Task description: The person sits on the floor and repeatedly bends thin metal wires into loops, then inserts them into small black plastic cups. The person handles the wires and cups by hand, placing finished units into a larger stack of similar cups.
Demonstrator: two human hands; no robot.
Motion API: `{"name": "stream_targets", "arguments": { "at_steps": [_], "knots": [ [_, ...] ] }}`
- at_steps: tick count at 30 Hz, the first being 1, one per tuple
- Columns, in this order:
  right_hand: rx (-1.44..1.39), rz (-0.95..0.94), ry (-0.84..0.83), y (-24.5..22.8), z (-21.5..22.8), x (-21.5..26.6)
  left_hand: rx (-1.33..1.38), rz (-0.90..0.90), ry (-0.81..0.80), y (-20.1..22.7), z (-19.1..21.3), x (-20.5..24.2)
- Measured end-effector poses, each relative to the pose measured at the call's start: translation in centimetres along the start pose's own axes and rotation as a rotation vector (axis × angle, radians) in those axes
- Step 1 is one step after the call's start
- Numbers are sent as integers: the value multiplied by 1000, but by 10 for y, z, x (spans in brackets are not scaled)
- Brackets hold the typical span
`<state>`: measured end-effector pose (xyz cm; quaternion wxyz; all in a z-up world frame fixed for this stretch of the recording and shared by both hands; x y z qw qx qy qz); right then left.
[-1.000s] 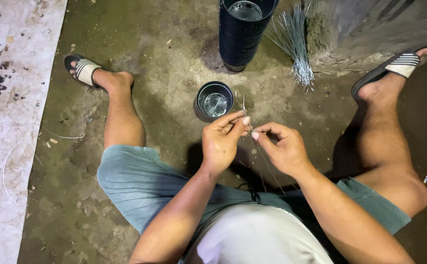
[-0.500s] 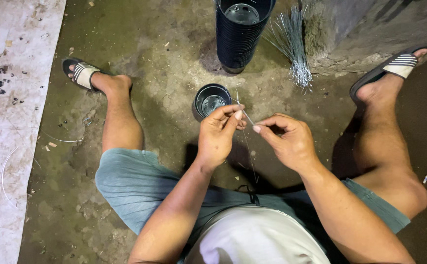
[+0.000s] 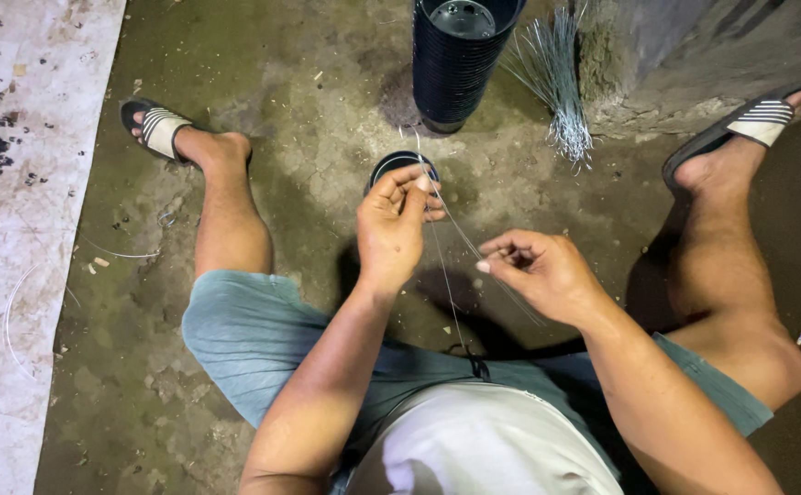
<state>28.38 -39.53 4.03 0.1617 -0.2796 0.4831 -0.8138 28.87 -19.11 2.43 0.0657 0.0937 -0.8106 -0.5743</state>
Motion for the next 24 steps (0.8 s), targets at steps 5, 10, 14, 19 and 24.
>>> {"name": "stream_targets", "arguments": {
  "at_steps": [5,10,14,19,24],
  "knots": [
    [63,-82,-1,9,-2,4,-14,-15,-9,4,2,0],
    [69,36,97,-3,18,9,-61,-8,-23,9,7,4],
    [0,88,109,-8,21,12,9,20,-40,6,7,5],
    [185,297,124,-39,19,21,76,39,-54,3,7,6],
    [253,326,128,-53,5,23,82,28,-25,2,6,6]
  ]
}}
Point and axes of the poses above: each hand's wrist, its own x-axis away from the middle knuckle, its own z-axis out of the back of the hand, y = z × x, the point moved 10 cm from there along -x, towards the middle knuckle, and after that the axes turned 7 degrees about -y, right-handed, at the moved point
